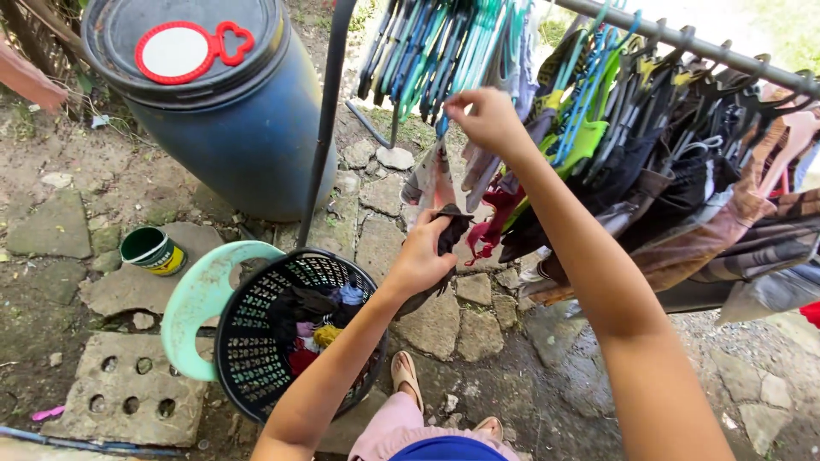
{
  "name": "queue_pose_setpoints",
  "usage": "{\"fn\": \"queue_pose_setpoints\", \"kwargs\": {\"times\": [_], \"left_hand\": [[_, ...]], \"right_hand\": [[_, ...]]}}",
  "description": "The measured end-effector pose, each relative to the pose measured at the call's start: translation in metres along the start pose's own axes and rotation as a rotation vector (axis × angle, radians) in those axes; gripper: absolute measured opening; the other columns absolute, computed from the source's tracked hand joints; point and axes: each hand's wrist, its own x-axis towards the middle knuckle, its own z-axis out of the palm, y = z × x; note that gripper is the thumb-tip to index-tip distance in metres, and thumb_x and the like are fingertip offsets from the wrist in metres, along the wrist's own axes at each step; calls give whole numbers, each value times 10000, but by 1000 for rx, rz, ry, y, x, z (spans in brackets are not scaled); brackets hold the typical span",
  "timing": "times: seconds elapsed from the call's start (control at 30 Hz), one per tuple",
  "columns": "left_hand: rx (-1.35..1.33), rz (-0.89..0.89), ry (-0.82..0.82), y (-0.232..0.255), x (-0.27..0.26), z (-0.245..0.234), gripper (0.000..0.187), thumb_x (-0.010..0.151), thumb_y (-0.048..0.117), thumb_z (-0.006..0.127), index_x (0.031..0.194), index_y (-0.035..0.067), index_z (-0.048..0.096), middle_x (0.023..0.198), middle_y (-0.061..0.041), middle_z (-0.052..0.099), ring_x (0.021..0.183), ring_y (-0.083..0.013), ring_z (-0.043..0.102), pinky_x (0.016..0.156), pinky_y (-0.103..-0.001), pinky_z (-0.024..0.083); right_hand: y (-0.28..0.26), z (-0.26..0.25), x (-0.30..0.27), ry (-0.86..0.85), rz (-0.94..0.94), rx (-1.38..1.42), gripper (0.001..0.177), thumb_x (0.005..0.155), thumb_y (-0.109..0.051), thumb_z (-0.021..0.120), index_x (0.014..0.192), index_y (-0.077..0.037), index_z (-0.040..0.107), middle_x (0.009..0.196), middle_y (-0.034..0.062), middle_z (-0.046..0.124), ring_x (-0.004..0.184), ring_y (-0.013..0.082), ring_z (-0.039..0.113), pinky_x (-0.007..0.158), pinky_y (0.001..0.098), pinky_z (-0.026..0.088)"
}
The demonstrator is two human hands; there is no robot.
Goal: The recorder takes clean laundry out of a basket and hangs items on hangers on a drying rack outdoors.
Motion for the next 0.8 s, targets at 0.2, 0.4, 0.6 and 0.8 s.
{"fn": "queue_pose_setpoints", "kwargs": {"times": [0.2, 0.4, 0.6, 0.8], "left_hand": [[19, -95, 15, -21, 1, -38, 574, 667, 10, 711, 1237, -21, 654, 1252, -219, 580, 1155, -395, 595, 1003, -387, 484], [-53, -201, 17, -33, -1, -53, 619, 672, -5, 671, 1289, -25, 623, 1263, -151, 579, 960, -297, 638, 809, -334, 516], [-55, -249, 19, -50, -2, -53, 673, 674, -13, 681, 1340, -24, 591, 1231, -135, 565, 872, -278, 599, 763, -317, 500], [22, -85, 63, -90, 6, -42, 611, 674, -16, 713, 1279, -54, 636, 1276, -197, 580, 1137, -359, 607, 961, -367, 491]], "right_hand": [[-4, 59, 79, 36, 481, 41, 610, 1119, -510, 618, 850, 20, 755, 763, 156, 680, 629, 292, 591, 658, 518, 508], [15, 107, 92, 189, 560, -56, 416, 746, -551, 760, 648, -156, 673, 803, 102, 673, 725, 249, 654, 680, 486, 502], [65, 138, 116, 495, 299, -18, 371, 942, -259, 561, 786, 73, 613, 886, 290, 606, 851, 470, 591, 844, 577, 477], [-51, 53, 67, 397, 374, 406, 353, 985, -251, 469, 833, 60, 536, 1065, 163, 514, 755, 261, 665, 536, 377, 599]]}}
